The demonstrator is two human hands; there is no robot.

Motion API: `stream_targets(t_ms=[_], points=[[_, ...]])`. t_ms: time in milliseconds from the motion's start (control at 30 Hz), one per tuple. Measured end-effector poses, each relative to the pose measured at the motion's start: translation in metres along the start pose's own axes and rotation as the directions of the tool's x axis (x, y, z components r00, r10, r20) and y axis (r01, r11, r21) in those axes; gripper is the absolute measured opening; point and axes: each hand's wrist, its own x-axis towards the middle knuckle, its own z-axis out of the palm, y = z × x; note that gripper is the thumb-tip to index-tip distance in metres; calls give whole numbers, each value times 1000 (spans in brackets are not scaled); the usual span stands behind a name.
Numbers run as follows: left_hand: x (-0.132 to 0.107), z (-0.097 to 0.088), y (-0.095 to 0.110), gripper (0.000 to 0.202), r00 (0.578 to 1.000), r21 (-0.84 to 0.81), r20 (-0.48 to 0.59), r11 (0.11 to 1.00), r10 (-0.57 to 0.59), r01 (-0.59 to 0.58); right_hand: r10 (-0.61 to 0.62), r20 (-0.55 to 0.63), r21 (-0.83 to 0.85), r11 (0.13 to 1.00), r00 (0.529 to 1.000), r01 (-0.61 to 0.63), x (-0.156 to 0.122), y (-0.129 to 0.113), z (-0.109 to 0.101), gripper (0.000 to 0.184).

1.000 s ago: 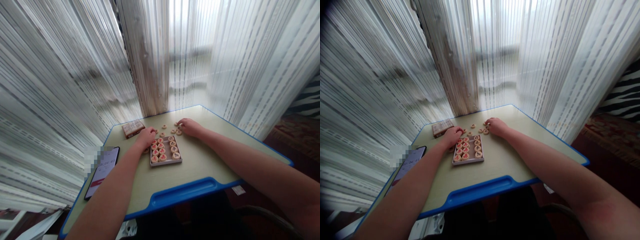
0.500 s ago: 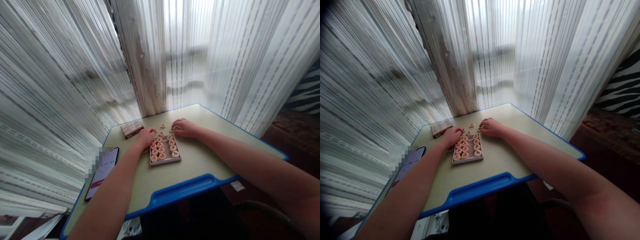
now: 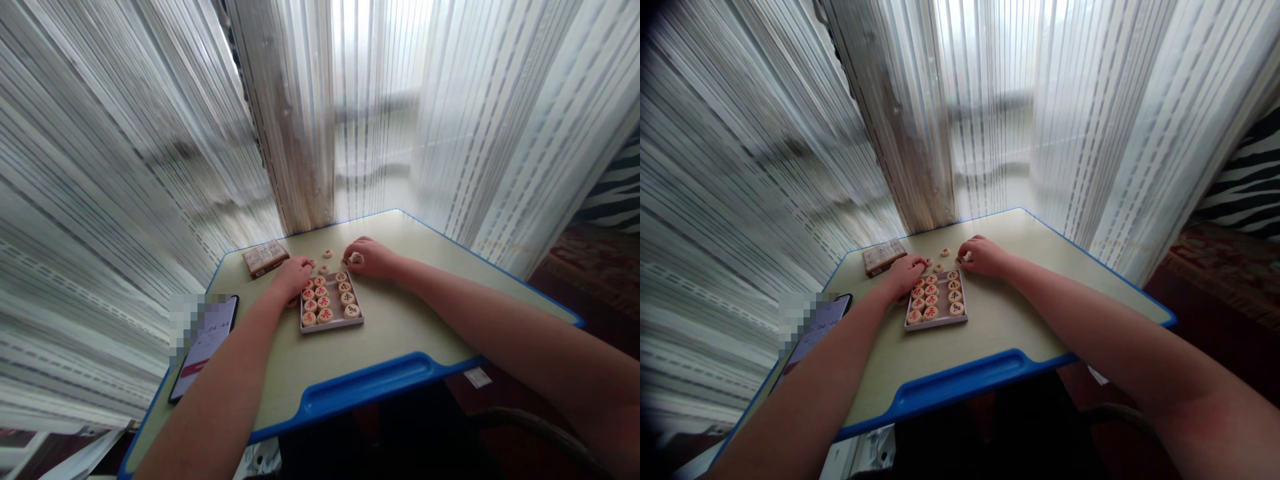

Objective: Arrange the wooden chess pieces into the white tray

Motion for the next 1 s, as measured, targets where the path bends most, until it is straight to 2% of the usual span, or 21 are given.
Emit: stream_targets(t_ms=[233, 400, 467, 567, 733, 833, 1000], points=[[0, 1, -1, 29, 1000, 10, -7, 1000, 18, -18, -4, -105, 173, 985, 994, 22, -5, -22, -8, 13], [-3, -3, 6, 26, 988, -162, -128, 981, 85, -105, -99, -161, 184, 975, 982, 128, -7, -31, -8, 14], [-6, -6, 14, 29, 980, -285, -167, 946, 108, -153, -122, -217, 178, 970, 968, 163, -6, -33, -9, 15], [-12, -7, 27, 31, 982, -462, -125, 867, 144, -186, -132, -289, 167, 968, 948, 186, -6, -37, -10, 15], [-17, -4, 42, 27, 981, -682, -124, 705, 150, -194, -112, -345, 186, 965, 932, 184, -8, -40, -11, 21], [-17, -3, 43, 27, 986, -737, -94, 656, 138, -162, -151, -327, 200, 954, 933, 224, -9, -41, -12, 27], [-17, -4, 42, 24, 988, -757, -59, 639, 140, -136, -201, -327, 182, 945, 924, 270, -8, -43, -14, 8]])
